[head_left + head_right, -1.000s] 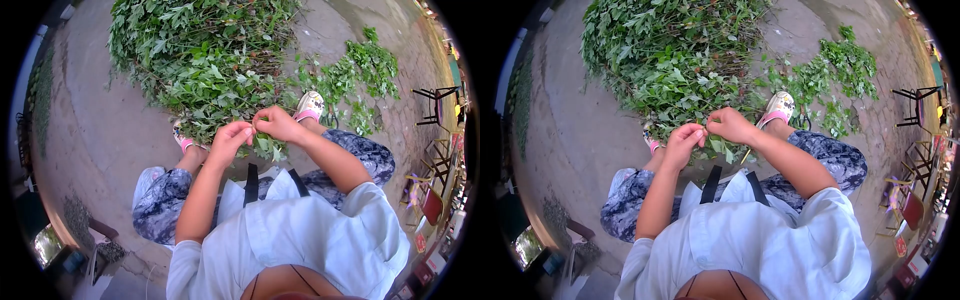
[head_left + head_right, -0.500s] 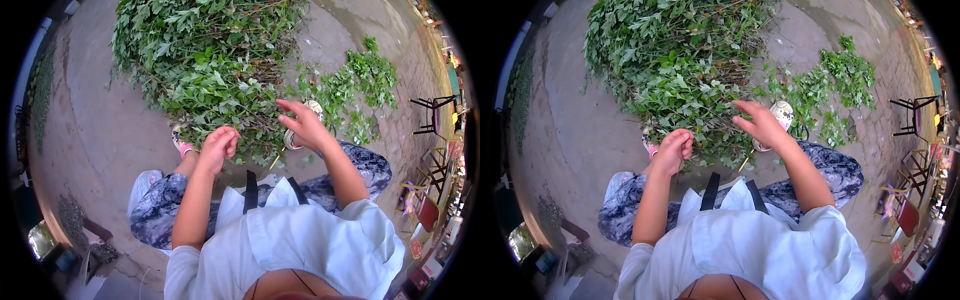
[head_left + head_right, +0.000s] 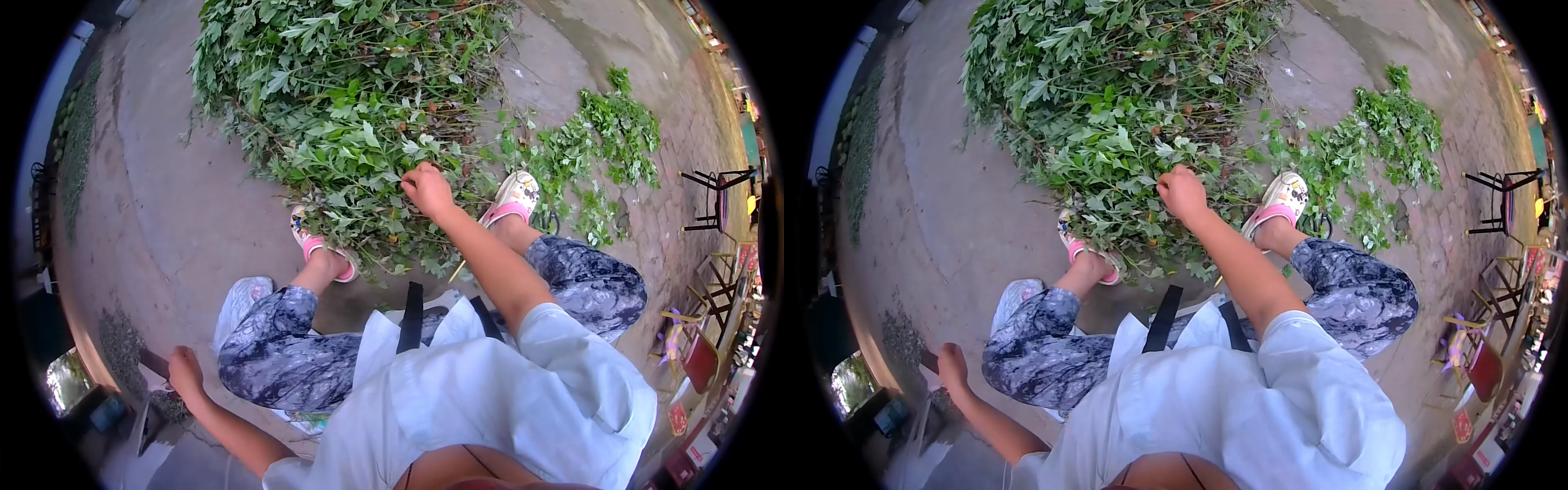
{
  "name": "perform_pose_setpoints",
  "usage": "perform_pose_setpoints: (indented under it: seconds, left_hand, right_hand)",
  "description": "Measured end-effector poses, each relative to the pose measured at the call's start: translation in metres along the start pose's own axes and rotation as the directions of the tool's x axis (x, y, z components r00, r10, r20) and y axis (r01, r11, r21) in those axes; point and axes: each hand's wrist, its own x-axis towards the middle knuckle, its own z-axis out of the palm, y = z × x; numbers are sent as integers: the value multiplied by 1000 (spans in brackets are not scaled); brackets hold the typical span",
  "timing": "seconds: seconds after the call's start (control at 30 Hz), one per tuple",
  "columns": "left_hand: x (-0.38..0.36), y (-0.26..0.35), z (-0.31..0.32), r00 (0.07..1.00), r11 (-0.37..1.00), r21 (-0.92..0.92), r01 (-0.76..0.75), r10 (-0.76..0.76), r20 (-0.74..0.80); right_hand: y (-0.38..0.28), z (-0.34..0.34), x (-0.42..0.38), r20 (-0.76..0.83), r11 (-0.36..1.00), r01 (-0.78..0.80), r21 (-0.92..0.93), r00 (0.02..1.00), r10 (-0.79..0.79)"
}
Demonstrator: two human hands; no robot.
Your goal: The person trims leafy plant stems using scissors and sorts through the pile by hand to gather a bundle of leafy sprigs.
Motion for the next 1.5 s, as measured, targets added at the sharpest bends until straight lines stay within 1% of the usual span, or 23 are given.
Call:
perform_pose_setpoints:
  seconds: [0.07,0.13,0.17,0.2,0.23,0.3,0.33,0.4,0.53,0.57,0.6,0.67,0.7,0.9,1.13,1.2,1.23,1.27,1.33,1.37,1.43,1.47,1.5]
  left_hand:
    - [-5,-8,13,997,989,147,-4,-7,78]
    - [-12,18,13,970,962,-150,-227,209,-124]
    - [-21,57,-6,949,858,-407,-314,277,-149]
    - [-25,92,-9,912,641,-662,-390,369,-180]
    - [-39,134,-25,865,377,-866,-328,488,-116]
    - [-58,202,-27,658,-83,-995,-49,747,-95]
    - [-61,230,-24,584,-154,-981,114,810,-59]
    - [-63,277,-5,583,-292,-910,293,810,-72]
    - [-79,309,-42,574,-208,-859,468,811,116]
    - [-82,317,-39,643,-247,-865,437,758,109]
    - [-85,322,-38,708,-281,-871,403,699,102]
    - [-93,325,-42,696,-249,-864,439,702,151]
    - [-96,329,-40,690,-260,-819,512,692,212]
    - [-97,333,-26,611,-196,-756,625,725,317]
    - [-100,334,-26,609,-182,-772,610,731,309]
    - [-101,335,-30,645,-215,-779,589,707,292]
    - [-95,333,-30,643,-215,-778,591,707,293]
    - [-84,328,-30,653,-253,-768,589,709,267]
    - [-73,320,-33,662,-256,-778,573,705,255]
    - [-74,319,-36,665,-250,-794,554,706,242]
    - [-74,319,-38,671,-245,-809,534,705,229]
    - [-74,321,-38,655,-240,-811,533,724,216]
    - [-76,324,-37,638,-235,-814,531,743,202]
  right_hand:
    - [-13,-12,3,27,991,-46,130,999,43]
    - [-29,-34,-4,237,838,-169,519,970,49]
    - [-42,-49,-9,406,693,-326,643,912,53]
    - [-49,-56,-14,411,697,-323,640,911,45]
    - [-54,-62,-21,475,608,-348,714,878,-55]
    - [-62,-75,-31,549,472,-402,785,804,-228]
    - [-67,-81,-34,549,477,-398,784,802,-233]
    - [-71,-90,-42,592,492,-404,771,740,-319]
    - [-76,-96,-51,565,500,-368,784,757,-327]
    - [-79,-104,-52,537,726,-191,661,796,-279]
    - [-87,-110,-53,533,723,-190,664,799,-279]
    - [-102,-116,-55,318,962,109,249,930,-187]
    - [-105,-115,-55,138,940,287,183,940,-313]
    - [-87,-99,-55,-19,879,472,67,881,-472]
    - [-87,-103,-61,-231,773,504,386,864,-448]
    - [-83,-103,-66,-295,799,243,551,952,-86]
    - [-80,-101,-67,-272,696,103,710,953,136]
    - [-74,-107,-66,-271,698,102,709,953,136]
    - [-57,-124,-58,17,136,-82,987,905,425]
    - [-58,-130,-56,17,136,-82,987,905,425]
    - [-63,-141,-52,151,434,-251,865,956,251]
    - [-67,-141,-47,153,433,-251,866,956,249]
    - [-72,-139,-42,-66,704,116,701,993,-97]
